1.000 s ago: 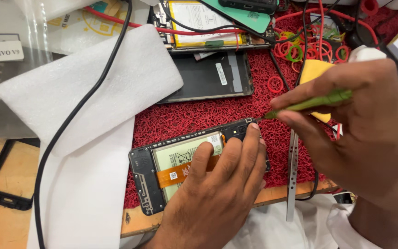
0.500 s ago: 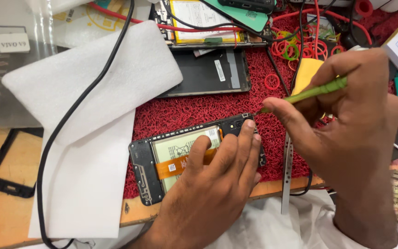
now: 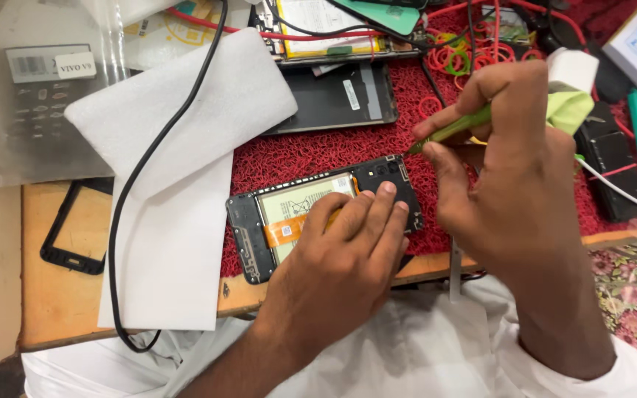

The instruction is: The person uses a green screwdriver to remove screws from the back of a disassembled mobile phone. They then place a black metal shield over the battery area and continue to secure it with screws.

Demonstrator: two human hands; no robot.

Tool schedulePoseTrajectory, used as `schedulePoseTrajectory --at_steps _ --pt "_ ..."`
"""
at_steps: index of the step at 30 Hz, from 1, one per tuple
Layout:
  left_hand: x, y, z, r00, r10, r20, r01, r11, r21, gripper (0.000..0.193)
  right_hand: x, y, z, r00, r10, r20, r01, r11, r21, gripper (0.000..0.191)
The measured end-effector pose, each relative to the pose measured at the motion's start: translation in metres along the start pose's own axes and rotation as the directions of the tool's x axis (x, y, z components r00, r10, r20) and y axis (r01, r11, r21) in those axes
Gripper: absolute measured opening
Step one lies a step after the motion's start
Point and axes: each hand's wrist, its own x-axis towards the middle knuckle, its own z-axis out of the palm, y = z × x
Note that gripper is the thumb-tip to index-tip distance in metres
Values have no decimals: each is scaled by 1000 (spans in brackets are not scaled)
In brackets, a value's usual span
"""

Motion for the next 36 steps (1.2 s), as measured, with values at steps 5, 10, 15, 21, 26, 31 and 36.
schedulePoseTrajectory --at_steps 5,10,15,21,26,31,36 --pt "-2 1 0 1000 13 -6 -13 1000 4 38 26 18 -25 953 -170 252 126 975 181 43" --pt "-2 2 0 1000 -2 2 2 1000 -7 37 6 48 -19 969 -147 198 119 982 148 43" --pt "-3 0 0 999 14 31 -15 999 49 42 -8 27 -1 996 -88 29 84 990 117 44" --pt "-3 1 1 999 11 40 -13 999 50 41 -17 0 18 983 83 -164 -60 988 140 45" --pt "-1 3 1 1000 9 19 -10 999 35 38 -17 16 18 962 148 -228 -89 965 247 48" --pt "-1 -1 -1 1000 23 -4 -23 999 28 39 1 36 -2 967 233 -102 -166 883 439 39" --pt "-2 -1 -1 999 42 -7 -42 996 83 38 43 55 -3 976 41 216 -82 980 181 21"
